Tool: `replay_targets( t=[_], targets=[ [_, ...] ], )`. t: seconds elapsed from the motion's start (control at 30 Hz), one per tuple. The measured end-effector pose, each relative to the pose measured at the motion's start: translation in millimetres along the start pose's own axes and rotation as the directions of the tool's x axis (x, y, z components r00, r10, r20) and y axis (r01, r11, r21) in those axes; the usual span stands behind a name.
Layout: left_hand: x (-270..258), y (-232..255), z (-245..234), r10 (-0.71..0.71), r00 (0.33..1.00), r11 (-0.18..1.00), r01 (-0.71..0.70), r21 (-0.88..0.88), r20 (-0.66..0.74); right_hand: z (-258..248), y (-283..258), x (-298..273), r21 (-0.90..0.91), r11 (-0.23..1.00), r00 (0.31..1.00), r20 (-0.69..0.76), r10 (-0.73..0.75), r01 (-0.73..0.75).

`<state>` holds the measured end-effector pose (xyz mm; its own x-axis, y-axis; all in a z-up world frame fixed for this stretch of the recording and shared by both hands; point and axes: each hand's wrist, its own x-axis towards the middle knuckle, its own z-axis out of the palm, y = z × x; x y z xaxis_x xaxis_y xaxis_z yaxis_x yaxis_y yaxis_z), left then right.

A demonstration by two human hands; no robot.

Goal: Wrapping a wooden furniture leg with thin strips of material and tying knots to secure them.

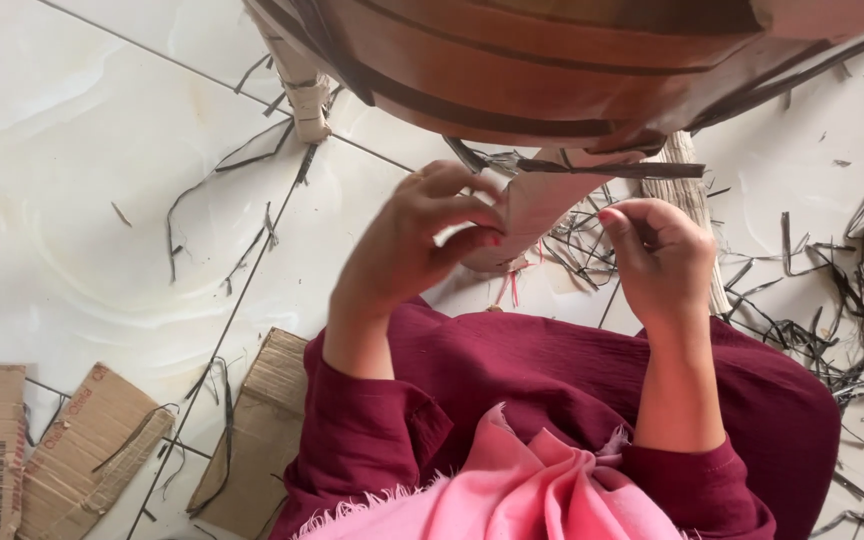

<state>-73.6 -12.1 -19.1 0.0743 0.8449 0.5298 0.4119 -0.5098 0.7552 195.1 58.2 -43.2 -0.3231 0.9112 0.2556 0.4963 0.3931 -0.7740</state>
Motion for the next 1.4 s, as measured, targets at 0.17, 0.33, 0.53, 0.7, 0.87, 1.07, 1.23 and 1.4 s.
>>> replay_targets(
  t=[0.17,0.33,0.53,0.7,0.87,1.07,1.23,1.4],
  targets=[
    [8,7,34,0.073,0.997,0.994,-0.072,-0.086,0.009,-8,-1,5,-0.019,1.000,1.000,0.012,-0.018,0.018],
    [9,3,50,-0.017,0.999,0.990,0.012,-0.140,-0.035,-1,-28,-2,-0.087,0.982,0.984,0.072,-0.163,0.169],
    [7,-1,56,-0.024,0.997,0.997,0.018,-0.081,-0.075,33,-41,-34,-0.154,0.951,0.962,0.093,-0.256,0.268],
    [4,-7,62,0.053,0.998,0.998,-0.051,0.044,-0.035,27,-62,-35,-0.050,0.945,0.946,0.008,-0.324,0.324],
    [2,-12,61,0.006,0.997,1.000,-0.006,-0.004,-0.072,15,-63,-33,-0.023,0.944,0.944,0.046,-0.327,0.328],
    [2,-12,59,-0.078,0.989,0.988,0.061,-0.140,-0.125,-19,-60,-39,-0.191,0.973,0.938,0.340,-0.059,0.131],
    [10,10,43,-0.123,0.981,0.987,0.106,-0.118,-0.147,-37,-42,-30,-0.818,0.555,0.595,0.374,0.712,-0.150],
    [9,11,40,-0.124,0.990,0.986,0.115,-0.123,-0.069,-31,-68,-21,-0.023,0.983,0.979,0.099,-0.181,0.184]
  ],
)
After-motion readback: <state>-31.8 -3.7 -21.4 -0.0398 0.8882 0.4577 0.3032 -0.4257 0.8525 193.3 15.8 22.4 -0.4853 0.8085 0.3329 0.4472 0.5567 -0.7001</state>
